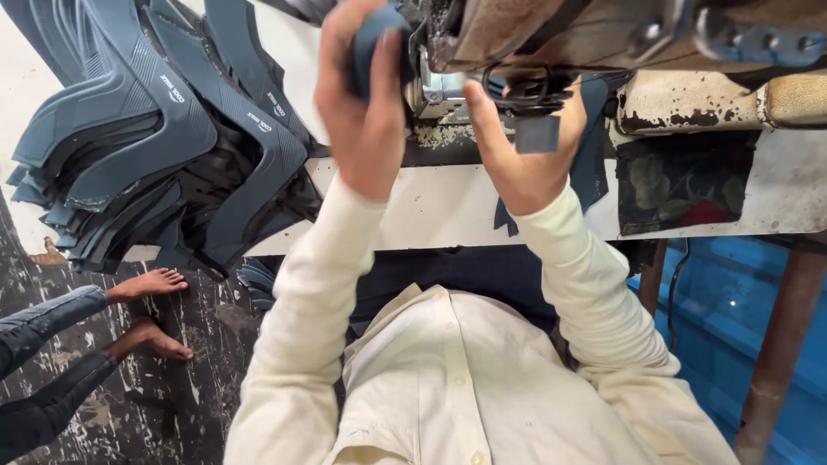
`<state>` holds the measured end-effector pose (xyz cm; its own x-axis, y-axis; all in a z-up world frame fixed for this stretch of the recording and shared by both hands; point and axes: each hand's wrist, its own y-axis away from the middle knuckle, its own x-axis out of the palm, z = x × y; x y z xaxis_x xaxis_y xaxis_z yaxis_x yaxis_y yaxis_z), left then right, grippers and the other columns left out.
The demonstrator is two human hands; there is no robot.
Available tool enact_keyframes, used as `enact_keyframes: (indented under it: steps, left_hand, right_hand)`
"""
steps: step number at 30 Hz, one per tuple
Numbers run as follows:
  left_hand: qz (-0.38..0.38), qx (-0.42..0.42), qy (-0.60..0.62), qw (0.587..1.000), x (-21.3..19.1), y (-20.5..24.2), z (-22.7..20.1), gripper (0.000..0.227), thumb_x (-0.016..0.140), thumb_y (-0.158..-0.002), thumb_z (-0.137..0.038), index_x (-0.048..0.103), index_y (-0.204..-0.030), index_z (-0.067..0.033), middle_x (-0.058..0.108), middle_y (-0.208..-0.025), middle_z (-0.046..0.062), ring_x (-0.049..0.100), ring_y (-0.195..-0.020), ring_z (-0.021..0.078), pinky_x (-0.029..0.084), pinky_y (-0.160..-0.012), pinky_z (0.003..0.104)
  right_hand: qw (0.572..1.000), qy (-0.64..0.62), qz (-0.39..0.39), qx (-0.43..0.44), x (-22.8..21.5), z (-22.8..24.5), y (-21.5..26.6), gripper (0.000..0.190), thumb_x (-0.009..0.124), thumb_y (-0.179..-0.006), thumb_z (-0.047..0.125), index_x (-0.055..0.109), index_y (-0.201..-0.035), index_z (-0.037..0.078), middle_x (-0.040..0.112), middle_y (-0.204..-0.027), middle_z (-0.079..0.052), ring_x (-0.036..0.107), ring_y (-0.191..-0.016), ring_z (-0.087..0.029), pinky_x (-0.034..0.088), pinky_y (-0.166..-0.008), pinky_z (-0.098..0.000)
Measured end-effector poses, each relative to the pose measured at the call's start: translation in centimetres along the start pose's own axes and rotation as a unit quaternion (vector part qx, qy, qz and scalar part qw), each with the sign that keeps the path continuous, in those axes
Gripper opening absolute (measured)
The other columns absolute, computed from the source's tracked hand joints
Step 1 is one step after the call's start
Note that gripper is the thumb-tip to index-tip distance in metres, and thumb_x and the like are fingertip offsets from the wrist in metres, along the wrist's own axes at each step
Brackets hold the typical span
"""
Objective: The person uses a sewing machine to stitch a strap onto a dark shoe sole. They repeatedly guide the sole and strap under the needle, then remove the stitched piece and pick up a new sole from a stack to continue the process.
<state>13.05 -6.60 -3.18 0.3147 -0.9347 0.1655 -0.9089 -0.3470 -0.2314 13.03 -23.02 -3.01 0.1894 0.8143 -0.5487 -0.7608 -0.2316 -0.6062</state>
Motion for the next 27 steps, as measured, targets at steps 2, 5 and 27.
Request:
enact_keyframes:
  steps: [2,5,27]
  left_hand:
    - [-0.047,0.022,-0.052,0.997,0.7,-1.2,4.5,0.011,0.057,-0.11,-0.009,0.057,-0.112,0.0023,0.062,-0.098,0.006,0.056,-0.09,0.017,0.047,-0.084,0.03]
    - [-0.037,-0.084,-0.112,0.99,0.5,-1.2,4.2,0.016,0.057,-0.112,-0.01,0.062,-0.11,0.0053,0.06,-0.086,0.006,0.05,-0.079,0.0183,0.045,-0.075,0.029]
    - [0.05,0.002,0.008,0.999,-1.3,2.8,3.4,0.021,0.049,-0.12,-0.002,0.06,-0.137,-0.001,0.069,-0.113,-0.001,0.059,-0.102,0.0018,0.048,-0.094,0.016]
  right_hand:
    - [0.979,-0.164,0.003,0.118,1.3,-0.1,-0.1,0.017,0.085,-0.096,-0.002,0.07,-0.103,-0.001,0.072,-0.098,-0.007,0.07,-0.088,-0.015,0.055,-0.08,-0.0268]
    - [0.979,0.123,0.034,-0.158,0.8,1.9,-2.4,0.023,0.076,-0.081,-0.013,0.075,-0.102,-0.005,0.074,-0.095,-0.014,0.073,-0.087,-0.02,0.057,-0.075,-0.029]
    - [0.853,-0.394,0.045,0.34,-2.2,-4.5,7.1,0.013,0.063,-0.112,0.007,0.051,-0.109,0.004,0.054,-0.083,-0.004,0.052,-0.067,-0.011,0.043,-0.051,-0.0266]
